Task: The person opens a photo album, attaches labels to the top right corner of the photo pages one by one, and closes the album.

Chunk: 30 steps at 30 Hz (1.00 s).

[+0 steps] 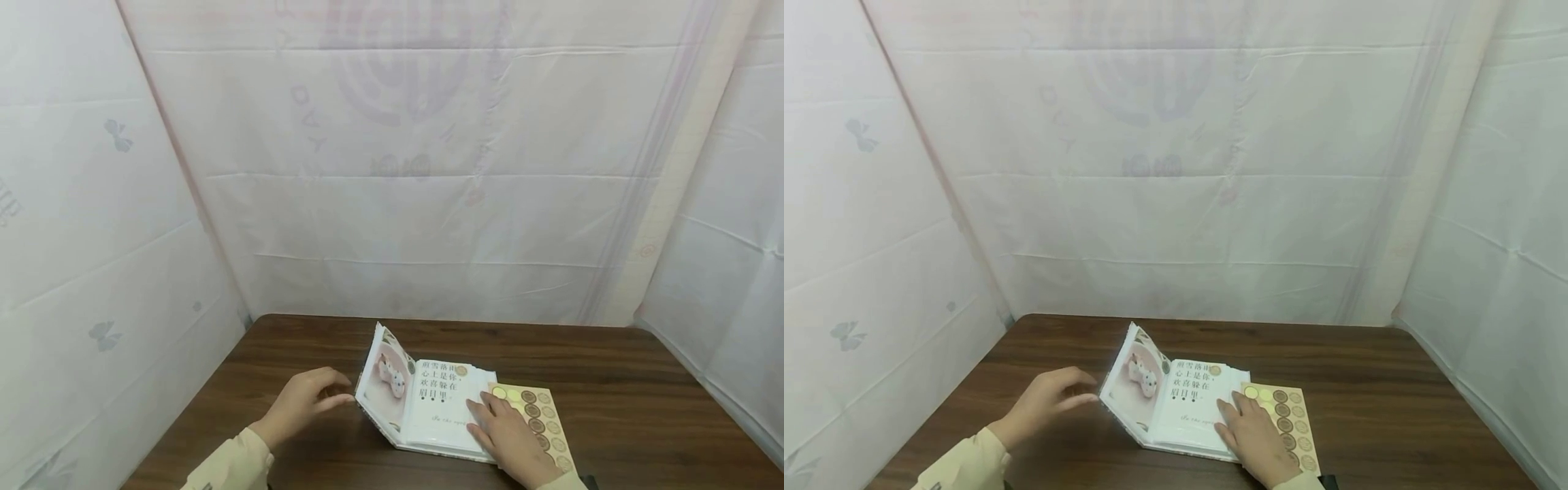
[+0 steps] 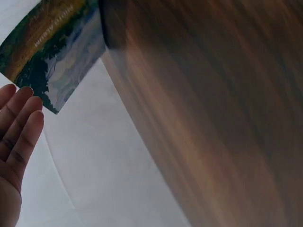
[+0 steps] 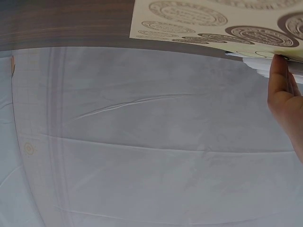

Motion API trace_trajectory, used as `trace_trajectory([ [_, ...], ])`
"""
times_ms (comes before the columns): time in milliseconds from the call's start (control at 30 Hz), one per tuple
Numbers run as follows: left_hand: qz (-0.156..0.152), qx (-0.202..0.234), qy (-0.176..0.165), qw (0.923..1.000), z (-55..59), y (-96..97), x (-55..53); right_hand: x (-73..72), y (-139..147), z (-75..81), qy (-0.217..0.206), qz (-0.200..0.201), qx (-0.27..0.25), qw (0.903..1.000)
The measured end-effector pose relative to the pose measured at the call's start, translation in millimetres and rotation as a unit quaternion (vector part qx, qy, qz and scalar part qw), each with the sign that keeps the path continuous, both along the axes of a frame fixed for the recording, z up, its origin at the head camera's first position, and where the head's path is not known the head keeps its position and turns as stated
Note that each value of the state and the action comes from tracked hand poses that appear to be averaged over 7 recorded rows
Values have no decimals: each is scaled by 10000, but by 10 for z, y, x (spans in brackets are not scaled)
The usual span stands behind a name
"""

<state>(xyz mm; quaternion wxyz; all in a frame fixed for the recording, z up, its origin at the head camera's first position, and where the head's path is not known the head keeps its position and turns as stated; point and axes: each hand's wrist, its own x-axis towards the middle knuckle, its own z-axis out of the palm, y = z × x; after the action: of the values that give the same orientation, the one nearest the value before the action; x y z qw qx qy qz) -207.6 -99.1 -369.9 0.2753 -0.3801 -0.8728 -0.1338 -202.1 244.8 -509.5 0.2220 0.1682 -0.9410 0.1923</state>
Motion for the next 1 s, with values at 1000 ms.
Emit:
trace_trajectory([
  [1000,395,943,-334,9942,-396,495,91,21,-4,49,43,-31,55,10000],
])
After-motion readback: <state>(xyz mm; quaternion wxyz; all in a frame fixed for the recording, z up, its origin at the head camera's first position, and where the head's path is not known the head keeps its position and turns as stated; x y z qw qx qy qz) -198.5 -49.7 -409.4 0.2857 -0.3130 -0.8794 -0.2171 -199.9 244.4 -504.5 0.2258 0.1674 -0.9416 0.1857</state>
